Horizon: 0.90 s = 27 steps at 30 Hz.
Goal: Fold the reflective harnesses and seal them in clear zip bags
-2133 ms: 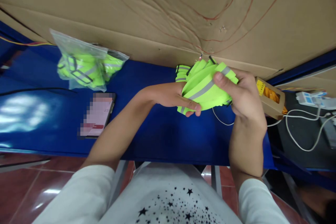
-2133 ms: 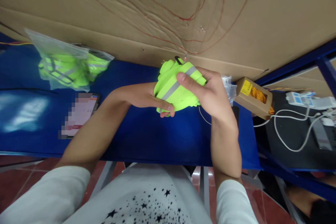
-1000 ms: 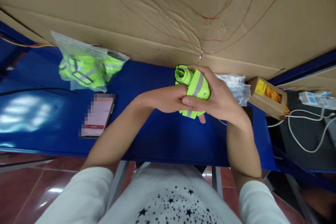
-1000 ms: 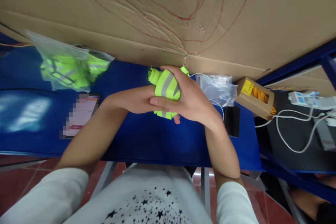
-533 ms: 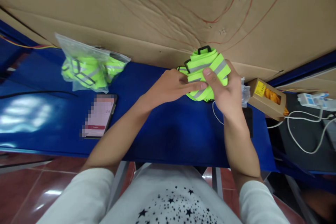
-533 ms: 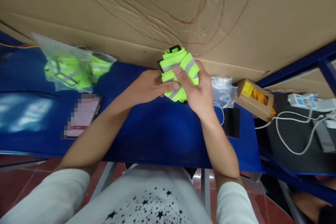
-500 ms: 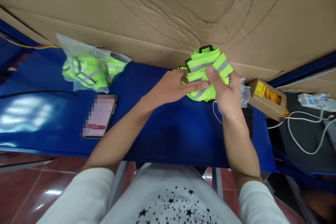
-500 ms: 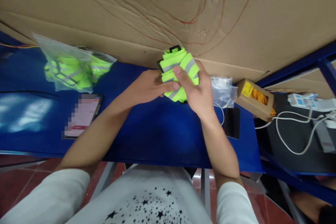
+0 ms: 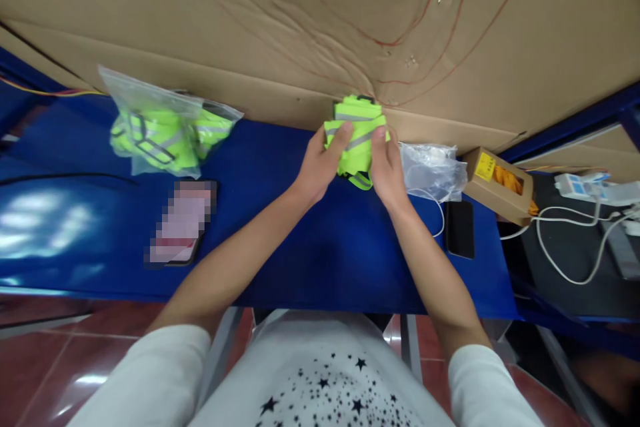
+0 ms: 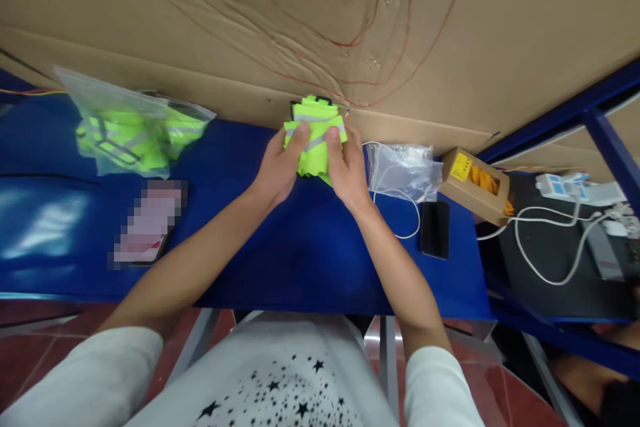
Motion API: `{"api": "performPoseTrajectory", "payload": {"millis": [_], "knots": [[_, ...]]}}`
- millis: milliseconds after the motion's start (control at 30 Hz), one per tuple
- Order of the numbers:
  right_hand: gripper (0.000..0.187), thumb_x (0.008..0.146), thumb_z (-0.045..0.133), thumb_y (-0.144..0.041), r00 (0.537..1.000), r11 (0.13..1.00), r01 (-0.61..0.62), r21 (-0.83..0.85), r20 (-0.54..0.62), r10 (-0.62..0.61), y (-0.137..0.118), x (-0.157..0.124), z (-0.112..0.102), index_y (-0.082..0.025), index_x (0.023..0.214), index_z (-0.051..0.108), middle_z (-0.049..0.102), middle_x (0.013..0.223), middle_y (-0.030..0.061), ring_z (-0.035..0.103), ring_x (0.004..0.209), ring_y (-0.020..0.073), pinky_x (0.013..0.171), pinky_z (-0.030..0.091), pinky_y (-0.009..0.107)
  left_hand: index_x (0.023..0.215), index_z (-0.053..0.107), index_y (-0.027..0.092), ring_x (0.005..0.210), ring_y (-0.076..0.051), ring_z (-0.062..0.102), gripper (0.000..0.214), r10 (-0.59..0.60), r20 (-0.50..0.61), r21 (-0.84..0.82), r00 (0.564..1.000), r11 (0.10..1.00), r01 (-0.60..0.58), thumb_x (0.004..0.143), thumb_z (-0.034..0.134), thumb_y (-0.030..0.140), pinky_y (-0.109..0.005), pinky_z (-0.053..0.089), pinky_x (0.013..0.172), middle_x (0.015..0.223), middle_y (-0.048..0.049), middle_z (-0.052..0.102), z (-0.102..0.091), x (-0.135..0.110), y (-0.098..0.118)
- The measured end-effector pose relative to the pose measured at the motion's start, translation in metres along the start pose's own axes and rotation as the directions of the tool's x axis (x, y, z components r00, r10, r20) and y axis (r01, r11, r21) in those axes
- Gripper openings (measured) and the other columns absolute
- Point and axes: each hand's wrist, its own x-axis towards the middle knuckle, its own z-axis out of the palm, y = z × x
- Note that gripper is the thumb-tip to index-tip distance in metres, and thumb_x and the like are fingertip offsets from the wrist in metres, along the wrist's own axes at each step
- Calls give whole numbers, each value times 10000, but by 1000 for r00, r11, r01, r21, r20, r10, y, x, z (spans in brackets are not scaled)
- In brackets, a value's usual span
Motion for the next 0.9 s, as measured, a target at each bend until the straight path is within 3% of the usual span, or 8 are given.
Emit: {"api": "performPoseTrajectory", "payload": {"millis": [100, 200, 267, 400, 567, 667, 767, 900], "knots": [[576, 1064, 298, -640, 997, 958, -52, -283, -65, 36, 24, -9, -21, -193, 1150, 651, 683, 1181, 136, 647, 1140, 255, 1050, 498, 451, 1096, 686, 170, 1001, -242, 733, 506, -139, -80, 1, 987, 990, 139, 883, 726, 628, -341, 594, 862, 1073, -101, 755, -26, -9, -10], [450, 977, 581, -537, 969, 731, -235, -640, -93, 230, 49, -28, -43, -129, 1160, 632, 668, 1185, 211, 628, 1112, 346, 1018, 464, 537, 1041, 663, 178, 884, -194, 706, 494, -230, -167, 96, 959, 964, 248, 823, 802, 600, -283, 573, 757, 1002, -68, 727, -54, -30, -18], [347, 961, 611, -408, 940, 672, -290, -682, -72, 333, 63, -39, -52, -114, 1139, 651, 680, 1153, 222, 641, 1055, 344, 981, 473, 520, 1005, 637, 187, 829, -167, 681, 501, -295, -145, 105, 945, 945, 311, 785, 839, 589, -259, 557, 721, 973, -44, 710, -67, -44, -21], [241, 975, 593, -354, 955, 835, -280, -473, -44, 294, 70, -47, -58, -163, 1071, 704, 719, 941, 91, 634, 804, 209, 820, 516, 354, 993, 601, 207, 771, -144, 650, 541, -372, 28, 14, 928, 928, 371, 708, 908, 550, -243, 543, 709, 905, 3, 679, -74, -61, -21], [162, 919, 721, -361, 989, 964, -99, -246, -134, 67, 33, -57, -50, -200, 917, 737, 637, 780, 0, 526, 660, 140, 683, 464, 294, 997, 621, 212, 770, -136, 641, 526, -391, 267, -3, 881, 913, 407, 666, 953, 452, -225, 528, 711, 903, 8, 688, -67, -70, -7], [64, 915, 717, -271, 994, 987, -29, -157, 99, 45, 8, -68, -41, -218, 909, 752, 633, 747, -3, 540, 651, 138, 651, 466, 283, 1031, 609, 216, 756, -154, 653, 590, -433, 350, 33, 831, 892, 451, 611, 981, 395, -231, 528, 677, 877, 3, 694, -62, -76, -2], [134, 893, 671, -168, 941, 999, -49, 3, 334, 46, 0, -74, -36, -222, 962, 771, 703, 831, 22, 615, 703, 147, 646, 501, 276, 1090, 601, 222, 838, -190, 703, 649, -459, 384, 44, 802, 876, 480, 573, 990, 273, -268, 571, 738, 958, -21, 724, -59, -80, -6], [194, 869, 621, -99, 917, 986, -99, 132, 397, 39, 12, -75, -37, -217, 908, 770, 776, 928, 46, 717, 811, 170, 715, 559, 291, 1262, 625, 224, 1003, -256, 735, 703, -483, 420, 95, 768, 865, 492, 642, 954, 261, -341, 598, 848, 1103, -75, 756, -59, -79, -14]]}}
